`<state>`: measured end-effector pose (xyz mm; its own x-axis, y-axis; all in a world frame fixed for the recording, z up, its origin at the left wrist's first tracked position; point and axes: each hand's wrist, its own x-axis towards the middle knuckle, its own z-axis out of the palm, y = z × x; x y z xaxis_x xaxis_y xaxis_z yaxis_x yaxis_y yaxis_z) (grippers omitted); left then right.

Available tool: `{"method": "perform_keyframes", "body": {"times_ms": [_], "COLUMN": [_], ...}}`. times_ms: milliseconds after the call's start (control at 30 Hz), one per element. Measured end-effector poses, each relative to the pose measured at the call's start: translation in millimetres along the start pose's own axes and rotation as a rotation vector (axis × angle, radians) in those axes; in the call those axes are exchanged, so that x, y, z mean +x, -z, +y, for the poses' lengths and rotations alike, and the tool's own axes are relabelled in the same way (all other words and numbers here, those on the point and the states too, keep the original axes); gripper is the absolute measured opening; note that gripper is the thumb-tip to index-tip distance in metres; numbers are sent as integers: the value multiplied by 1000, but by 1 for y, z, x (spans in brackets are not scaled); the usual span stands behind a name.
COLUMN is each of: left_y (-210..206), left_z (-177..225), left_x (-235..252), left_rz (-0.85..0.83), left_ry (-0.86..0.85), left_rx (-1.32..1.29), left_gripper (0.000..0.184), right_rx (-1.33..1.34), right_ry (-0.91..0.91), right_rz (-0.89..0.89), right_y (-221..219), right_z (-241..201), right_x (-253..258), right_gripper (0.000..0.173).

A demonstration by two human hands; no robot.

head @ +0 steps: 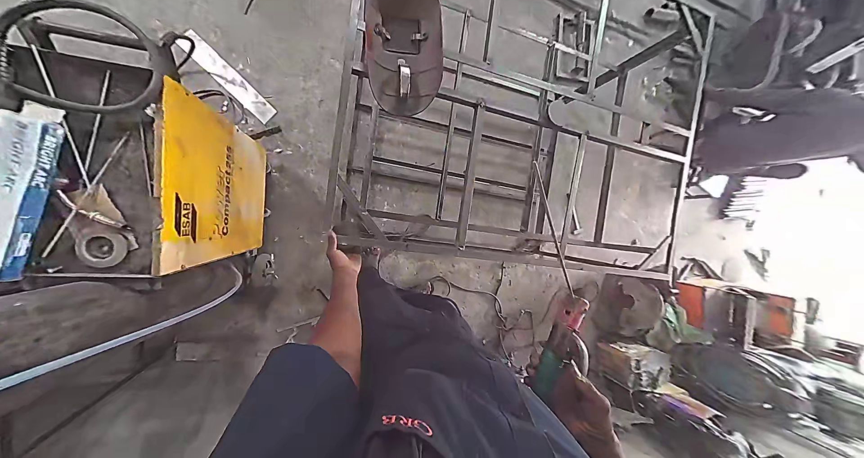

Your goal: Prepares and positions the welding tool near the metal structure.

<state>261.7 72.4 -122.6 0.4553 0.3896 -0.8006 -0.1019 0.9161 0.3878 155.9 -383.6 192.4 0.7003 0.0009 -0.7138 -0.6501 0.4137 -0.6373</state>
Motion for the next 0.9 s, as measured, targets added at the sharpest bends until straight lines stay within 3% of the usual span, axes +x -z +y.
{"method": "perform_keyframes", "body": {"times_ms": [100, 267, 433, 633, 900], "left_y": [-20, -31, -23, -16, -15], "left_z": [-4, -13, -11, -9, -6], "left_x": [11, 24, 21, 21, 18], "left_rz": [96, 318, 225, 161, 117], "left_ry": [-42, -79, -44, -1, 18], "left_rx": [-19, 28, 37, 50, 16], "left_gripper": [40, 43, 46, 43, 42], "right_rx": [2, -16, -24, -5, -59], "right_ry": [-41, -41, -33, -61, -99], "right_rz": [-68, -104, -158, -56, -76], "right_y": [-2, -1, 7, 20, 12], "right_z": [-3, -2, 0, 14, 27], "right_x": [7, 15, 10, 3, -2], "right_gripper": [60, 60, 61, 72, 75]}}
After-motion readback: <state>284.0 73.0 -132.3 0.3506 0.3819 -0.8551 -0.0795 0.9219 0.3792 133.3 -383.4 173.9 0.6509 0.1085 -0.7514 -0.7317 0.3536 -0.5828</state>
